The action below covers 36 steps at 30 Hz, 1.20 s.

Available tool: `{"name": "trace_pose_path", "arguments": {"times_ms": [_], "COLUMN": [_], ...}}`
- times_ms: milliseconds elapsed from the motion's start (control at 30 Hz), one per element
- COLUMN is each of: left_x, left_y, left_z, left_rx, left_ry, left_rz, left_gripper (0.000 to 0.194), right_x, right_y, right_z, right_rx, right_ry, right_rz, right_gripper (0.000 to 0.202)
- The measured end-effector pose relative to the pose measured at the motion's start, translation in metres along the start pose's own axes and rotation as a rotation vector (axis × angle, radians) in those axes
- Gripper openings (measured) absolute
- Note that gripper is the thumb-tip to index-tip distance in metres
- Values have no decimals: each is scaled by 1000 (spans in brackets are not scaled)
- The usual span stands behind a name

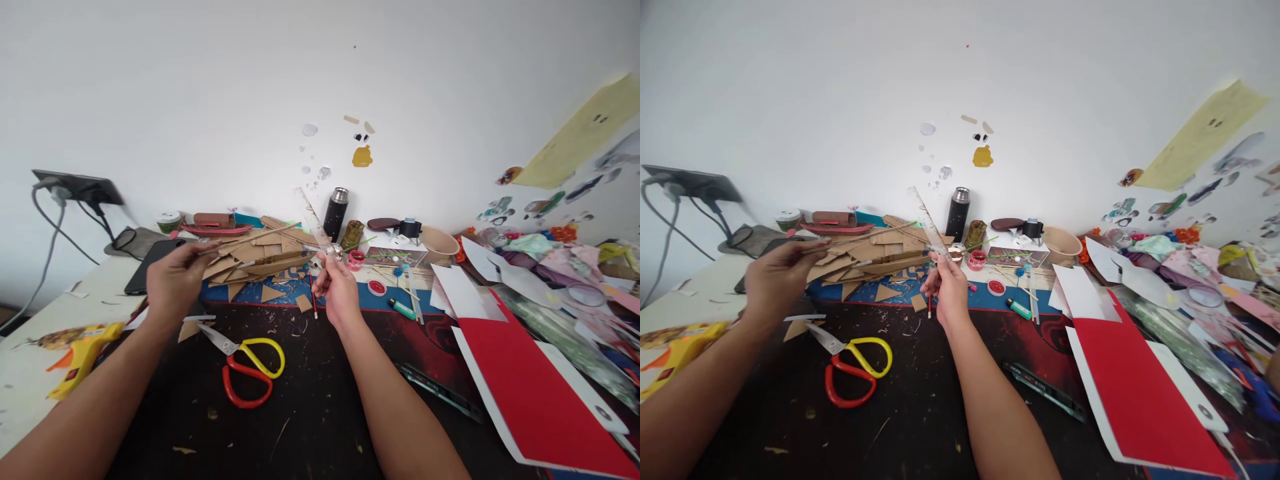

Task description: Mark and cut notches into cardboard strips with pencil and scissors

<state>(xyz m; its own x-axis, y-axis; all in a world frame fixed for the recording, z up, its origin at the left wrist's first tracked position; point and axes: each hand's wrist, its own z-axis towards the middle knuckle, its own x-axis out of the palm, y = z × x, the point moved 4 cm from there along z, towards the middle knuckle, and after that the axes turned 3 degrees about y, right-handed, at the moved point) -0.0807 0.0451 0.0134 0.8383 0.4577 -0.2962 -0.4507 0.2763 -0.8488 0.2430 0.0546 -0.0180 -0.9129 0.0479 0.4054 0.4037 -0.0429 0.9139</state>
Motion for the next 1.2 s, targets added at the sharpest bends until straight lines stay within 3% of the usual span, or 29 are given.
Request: {"name": "trace_pose_path", "arguments": {"times_ms": [233, 400, 800, 1200], "left_x": [36, 52, 63, 56], "left_y": [1, 5, 19, 44], "left_z": [-7, -7, 27, 39], "left_rx": [167, 214, 242, 208], "left_ry": [138, 217, 375, 503], "left_rz": [55, 22, 212, 341], "left_gripper": [17, 19, 32, 46], "right_x": [-2, 1, 0, 4], "right_y": [4, 4, 11, 10], "right_z": [1, -1, -2, -3], "right_rx": [-8, 14, 46, 65], "right_ry": [-42, -38, -72, -49], "right_rz": [56, 57, 146, 146], "right_gripper": [53, 53, 48, 48]}}
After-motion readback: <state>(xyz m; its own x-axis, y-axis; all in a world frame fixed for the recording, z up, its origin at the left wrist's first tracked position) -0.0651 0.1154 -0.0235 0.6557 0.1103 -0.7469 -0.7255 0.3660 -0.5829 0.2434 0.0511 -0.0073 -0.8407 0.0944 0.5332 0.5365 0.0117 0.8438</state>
